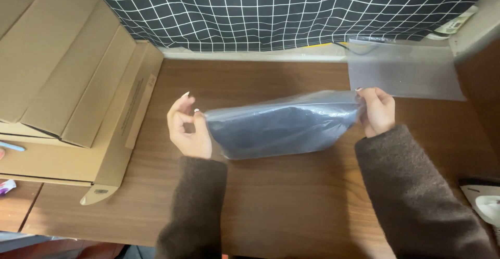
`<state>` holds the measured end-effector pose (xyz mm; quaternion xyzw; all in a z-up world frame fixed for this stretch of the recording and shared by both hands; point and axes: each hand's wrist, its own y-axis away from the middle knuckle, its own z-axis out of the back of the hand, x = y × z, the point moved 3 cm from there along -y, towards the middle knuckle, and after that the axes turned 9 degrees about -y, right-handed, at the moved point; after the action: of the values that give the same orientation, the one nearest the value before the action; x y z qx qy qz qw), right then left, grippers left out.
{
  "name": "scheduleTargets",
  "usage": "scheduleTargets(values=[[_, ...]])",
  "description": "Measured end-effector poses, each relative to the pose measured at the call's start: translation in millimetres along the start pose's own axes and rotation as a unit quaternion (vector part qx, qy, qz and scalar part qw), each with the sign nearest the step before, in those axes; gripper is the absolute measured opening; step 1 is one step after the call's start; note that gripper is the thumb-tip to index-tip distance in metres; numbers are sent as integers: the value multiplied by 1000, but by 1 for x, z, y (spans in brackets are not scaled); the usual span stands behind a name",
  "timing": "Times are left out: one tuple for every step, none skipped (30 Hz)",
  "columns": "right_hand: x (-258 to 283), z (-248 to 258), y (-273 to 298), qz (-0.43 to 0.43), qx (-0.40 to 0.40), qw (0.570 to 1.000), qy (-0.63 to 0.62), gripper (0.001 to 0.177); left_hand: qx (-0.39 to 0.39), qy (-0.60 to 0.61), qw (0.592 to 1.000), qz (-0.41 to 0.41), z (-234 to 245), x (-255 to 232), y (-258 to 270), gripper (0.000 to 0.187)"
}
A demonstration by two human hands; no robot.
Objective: Folding a pair of jeans and placing them into a clear plastic shipping bag on a wooden table.
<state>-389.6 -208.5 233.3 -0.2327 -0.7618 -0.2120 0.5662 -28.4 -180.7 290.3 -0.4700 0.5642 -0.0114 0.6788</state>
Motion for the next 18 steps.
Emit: scheduleTargets(values=[[-6, 1, -5, -1, 1, 1000, 0, 19, -1, -2, 1000, 0, 0, 3, -1, 28], [-11, 4, -9, -3, -7, 1000, -12, 19, 29, 20, 999, 4, -2, 5, -1, 27], [-17, 6, -14, -4, -15, 1000, -25, 20, 58, 41, 997, 8, -4, 8, -2, 27], [-20, 9, -15, -5, -14, 1000, -24, 20, 58, 40, 998, 9, -3, 10, -2, 27], [-22, 12, -17, -2, -16, 1000, -21, 19, 75, 22, 997, 20, -3, 13, -3, 25], [-25, 16, -19, 1, -19, 1000, -18, 19, 92, 4, 995, 31, -2, 15, -4, 24], [-19, 11, -10, 1, -18, 1000, -18, 19, 91, 3, 995, 32, 0, 21, -4, 24], [-11, 5, -1, 18, 9, 1000, -9, 10, 132, -2, 991, 33, 0, 27, -3, 19], [-4, -1, 7, 36, 36, 999, -1, 11, 173, -6, 984, 35, 0, 33, -2, 21], [0, -2, 10, 36, 36, 999, 0, 11, 173, -6, 984, 35, 3, 29, -5, 21], [5, -5, 13, 51, 75, 996, 0, 17, 228, -19, 973, 10, 4, 23, -7, 25], [10, -8, 17, 67, 113, 991, -1, 24, 283, -32, 959, -15, 4, 17, -9, 38], [13, -10, 16, 67, 113, 991, -1, 24, 283, -32, 959, -15, 8, 30, -7, 38], [16, -14, 16, 51, 153, 987, 6, 25, 315, -55, 947, -14, 9, 44, -3, 55], [18, -18, 15, 35, 192, 981, 13, 30, 347, -77, 935, -13, 11, 57, 0, 73], [15, -18, 16, 36, 191, 981, 13, 30, 347, -76, 935, -14, 12, 80, 5, 73], [13, -18, 16, 38, 202, 979, 11, 33, 349, -55, 933, -60, 14, 100, 11, 74], [10, -18, 17, 41, 213, 976, 8, 39, 351, -33, 930, -106, 15, 120, 16, 75]])
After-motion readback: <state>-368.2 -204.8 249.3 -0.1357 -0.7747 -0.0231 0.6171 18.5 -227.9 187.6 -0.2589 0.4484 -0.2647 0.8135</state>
